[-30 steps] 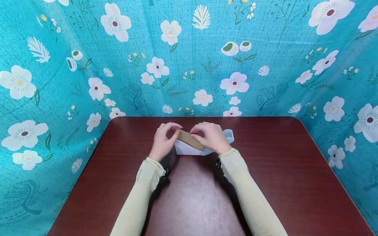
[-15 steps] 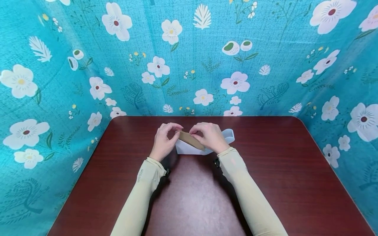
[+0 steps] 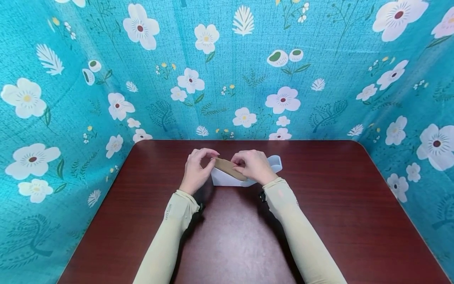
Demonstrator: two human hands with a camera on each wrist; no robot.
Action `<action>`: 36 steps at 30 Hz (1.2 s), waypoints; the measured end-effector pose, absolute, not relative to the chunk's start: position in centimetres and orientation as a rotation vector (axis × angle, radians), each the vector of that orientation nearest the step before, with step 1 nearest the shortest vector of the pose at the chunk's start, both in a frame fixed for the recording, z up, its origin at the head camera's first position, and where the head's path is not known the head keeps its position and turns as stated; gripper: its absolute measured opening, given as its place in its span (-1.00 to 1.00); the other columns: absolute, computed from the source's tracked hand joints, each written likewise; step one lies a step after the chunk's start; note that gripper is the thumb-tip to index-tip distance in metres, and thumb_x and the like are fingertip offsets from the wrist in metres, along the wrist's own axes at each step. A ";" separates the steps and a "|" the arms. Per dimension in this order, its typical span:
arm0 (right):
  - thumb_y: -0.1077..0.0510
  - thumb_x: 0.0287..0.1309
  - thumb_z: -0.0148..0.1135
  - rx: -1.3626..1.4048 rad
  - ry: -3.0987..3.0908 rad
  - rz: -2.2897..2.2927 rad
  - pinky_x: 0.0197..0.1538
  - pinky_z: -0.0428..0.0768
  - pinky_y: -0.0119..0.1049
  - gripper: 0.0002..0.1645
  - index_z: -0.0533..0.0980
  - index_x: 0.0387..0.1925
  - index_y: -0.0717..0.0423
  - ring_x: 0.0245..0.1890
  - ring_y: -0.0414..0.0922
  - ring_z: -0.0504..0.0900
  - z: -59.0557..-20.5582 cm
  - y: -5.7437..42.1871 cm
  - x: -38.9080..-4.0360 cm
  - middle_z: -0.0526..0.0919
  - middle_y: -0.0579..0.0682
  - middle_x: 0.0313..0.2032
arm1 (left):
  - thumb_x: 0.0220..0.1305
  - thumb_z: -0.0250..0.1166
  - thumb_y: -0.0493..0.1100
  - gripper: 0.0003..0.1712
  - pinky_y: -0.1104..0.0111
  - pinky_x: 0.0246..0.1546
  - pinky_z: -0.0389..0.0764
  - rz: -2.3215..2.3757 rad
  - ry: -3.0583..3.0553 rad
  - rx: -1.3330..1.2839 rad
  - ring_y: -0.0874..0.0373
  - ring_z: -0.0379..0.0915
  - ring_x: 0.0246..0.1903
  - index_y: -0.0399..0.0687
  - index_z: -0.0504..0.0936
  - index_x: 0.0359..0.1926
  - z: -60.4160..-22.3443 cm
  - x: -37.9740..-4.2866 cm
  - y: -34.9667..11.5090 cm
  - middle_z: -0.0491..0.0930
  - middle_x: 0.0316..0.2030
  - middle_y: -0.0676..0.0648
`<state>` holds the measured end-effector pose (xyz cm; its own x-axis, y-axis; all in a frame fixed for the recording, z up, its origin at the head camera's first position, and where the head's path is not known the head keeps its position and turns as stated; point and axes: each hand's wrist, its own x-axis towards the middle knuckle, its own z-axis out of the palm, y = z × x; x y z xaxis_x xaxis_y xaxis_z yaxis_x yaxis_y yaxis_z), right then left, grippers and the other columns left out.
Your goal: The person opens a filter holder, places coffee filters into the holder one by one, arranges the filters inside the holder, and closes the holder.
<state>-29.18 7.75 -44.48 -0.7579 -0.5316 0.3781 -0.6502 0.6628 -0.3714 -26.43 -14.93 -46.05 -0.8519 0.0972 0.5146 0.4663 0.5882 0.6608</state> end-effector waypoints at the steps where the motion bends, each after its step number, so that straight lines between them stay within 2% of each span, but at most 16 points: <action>1: 0.11 0.07 0.60 0.949 -2.662 0.716 -0.31 0.60 -0.19 -0.88 0.76 -0.34 -0.11 -0.42 -0.24 0.68 -44.5 7.8 -29.2 0.77 -0.19 -0.43 | 0.32 0.37 -0.26 -0.79 0.09 0.10 0.40 -1.172 -2.392 -0.448 0.10 0.48 -0.10 0.09 0.75 -0.07 -46.1 -26.4 -14.9 0.75 -0.19 0.03; 13: 0.13 0.04 0.62 0.904 -2.682 0.648 -0.35 0.59 -0.19 -0.88 0.76 -0.42 -0.10 -0.43 -0.20 0.68 -45.5 7.7 -29.7 0.77 -0.18 -0.48 | 0.32 0.37 -0.27 -0.78 0.11 0.07 0.42 -1.183 -2.394 -0.453 0.11 0.48 -0.10 0.10 0.75 -0.08 -46.1 -26.3 -14.8 0.75 -0.18 0.05; 23: 0.22 0.07 0.58 0.924 -2.621 0.700 -0.29 0.64 -0.18 -0.90 0.75 -0.41 -0.01 -0.44 -0.18 0.69 -45.9 7.5 -30.0 0.76 -0.12 -0.46 | 0.33 0.36 -0.26 -0.80 0.10 0.12 0.40 -1.191 -2.383 -0.467 0.10 0.48 -0.10 0.08 0.75 -0.08 -46.0 -26.3 -15.0 0.76 -0.17 0.04; 36: 0.11 0.12 0.57 0.930 -2.682 0.696 -0.34 0.59 -0.25 -0.92 0.76 -0.37 -0.04 -0.49 -0.23 0.61 -45.4 7.5 -29.6 0.74 -0.13 -0.48 | 0.33 0.36 -0.26 -0.80 0.09 0.11 0.40 -1.187 -2.392 -0.474 0.10 0.48 -0.10 0.09 0.75 -0.08 -46.2 -26.3 -14.9 0.75 -0.19 0.05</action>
<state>-29.61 7.52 -45.44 -0.7760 -0.5254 0.3488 -0.6287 0.6880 -0.3625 -26.34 -14.91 -46.21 -0.8509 0.1121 0.5132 0.4765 0.5762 0.6640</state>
